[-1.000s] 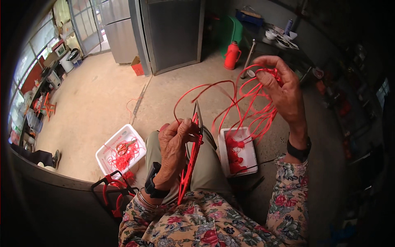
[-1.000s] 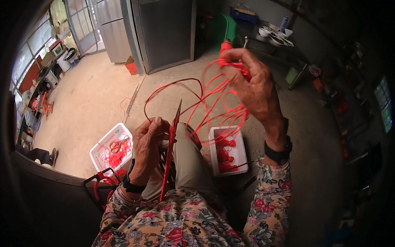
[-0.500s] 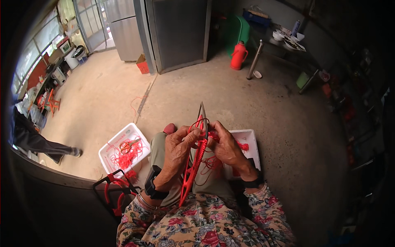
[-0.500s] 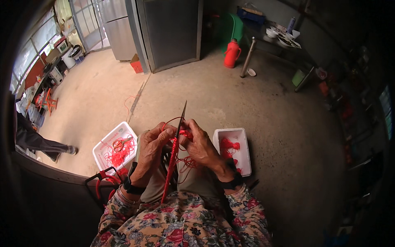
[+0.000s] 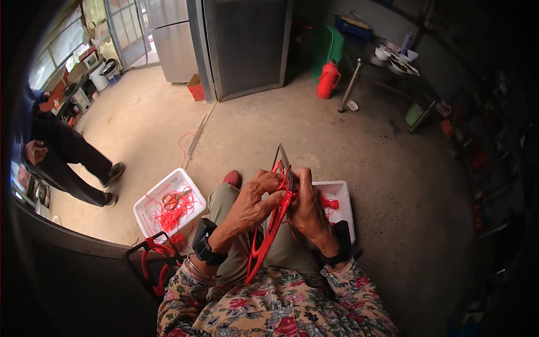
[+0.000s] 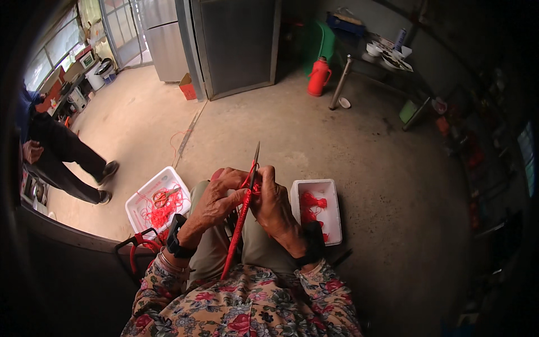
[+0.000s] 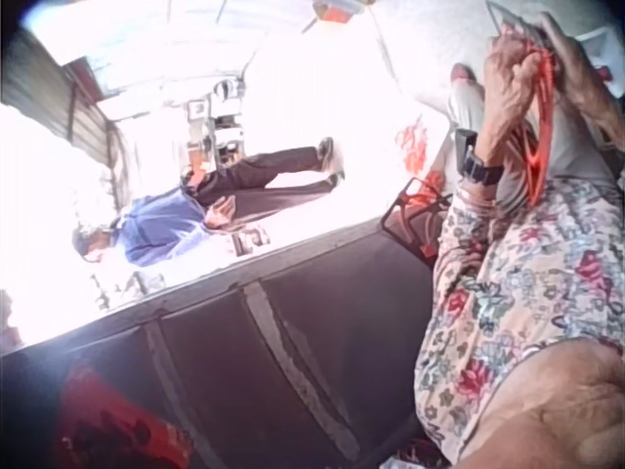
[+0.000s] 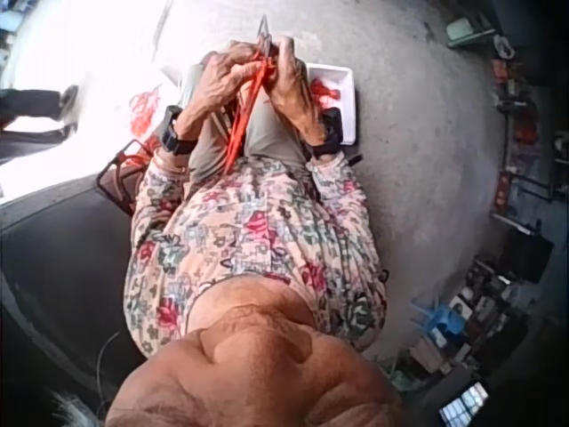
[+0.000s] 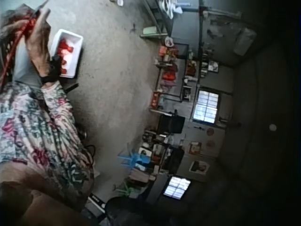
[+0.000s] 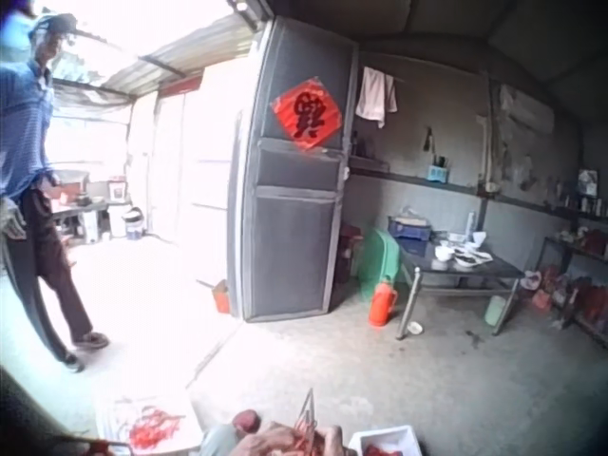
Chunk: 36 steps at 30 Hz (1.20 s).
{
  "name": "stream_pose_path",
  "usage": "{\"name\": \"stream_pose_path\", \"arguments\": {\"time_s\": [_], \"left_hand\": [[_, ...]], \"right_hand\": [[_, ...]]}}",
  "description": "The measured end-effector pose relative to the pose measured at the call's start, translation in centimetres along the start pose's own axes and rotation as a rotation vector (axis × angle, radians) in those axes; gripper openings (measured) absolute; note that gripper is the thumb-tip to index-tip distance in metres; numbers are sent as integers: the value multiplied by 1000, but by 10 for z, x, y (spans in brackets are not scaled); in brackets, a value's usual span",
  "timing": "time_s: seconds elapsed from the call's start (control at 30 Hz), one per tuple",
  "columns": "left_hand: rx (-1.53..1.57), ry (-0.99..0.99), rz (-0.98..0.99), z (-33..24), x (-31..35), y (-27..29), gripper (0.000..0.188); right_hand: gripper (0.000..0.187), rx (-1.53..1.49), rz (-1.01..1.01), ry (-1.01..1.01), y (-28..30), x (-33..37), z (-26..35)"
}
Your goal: The person is weaving a red cord onto a black frame, likely a furniture component.
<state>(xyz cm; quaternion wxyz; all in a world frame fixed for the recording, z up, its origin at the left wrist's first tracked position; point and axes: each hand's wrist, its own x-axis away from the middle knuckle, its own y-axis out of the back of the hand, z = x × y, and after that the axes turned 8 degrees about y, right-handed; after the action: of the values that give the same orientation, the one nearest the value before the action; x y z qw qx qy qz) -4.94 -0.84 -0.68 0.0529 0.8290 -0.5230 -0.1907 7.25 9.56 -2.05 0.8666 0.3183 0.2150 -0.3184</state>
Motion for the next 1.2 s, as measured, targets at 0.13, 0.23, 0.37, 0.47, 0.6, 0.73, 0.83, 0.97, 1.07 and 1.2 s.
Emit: {"name": "stream_pose_path", "arguments": {"time_s": [0.13,0.23,0.37,0.47,0.6,0.73,0.83,0.97,1.07,1.2], "left_hand": [[-18,99,79,-4,0,2,23],[-19,137,103,-1,0,5,23],[137,196,204,5,-6,7,25],[120,63,246,10,-13,7,25],[619,329,106,18,-7,-8,23],[976,427,-26,19,1,-6,22],[1027,331,-103,5,6,-3,23],[1087,290,-68,11,7,1,22],[1004,238,-127,3,9,3,23],[936,154,-113,-3,8,5,24]], "right_hand": [[45,151,27,63,5,1,-12],[47,211,43,172,3,-2,-15],[48,193,11,229,-2,-2,-23],[48,189,-39,187,-3,-2,-26],[55,139,-79,151,-12,-5,-21],[73,65,47,61,-5,-6,-3],[71,-21,173,34,16,-7,5],[44,71,104,95,52,-21,25],[27,56,91,70,56,-40,45],[28,219,281,227,44,-60,45]]}}
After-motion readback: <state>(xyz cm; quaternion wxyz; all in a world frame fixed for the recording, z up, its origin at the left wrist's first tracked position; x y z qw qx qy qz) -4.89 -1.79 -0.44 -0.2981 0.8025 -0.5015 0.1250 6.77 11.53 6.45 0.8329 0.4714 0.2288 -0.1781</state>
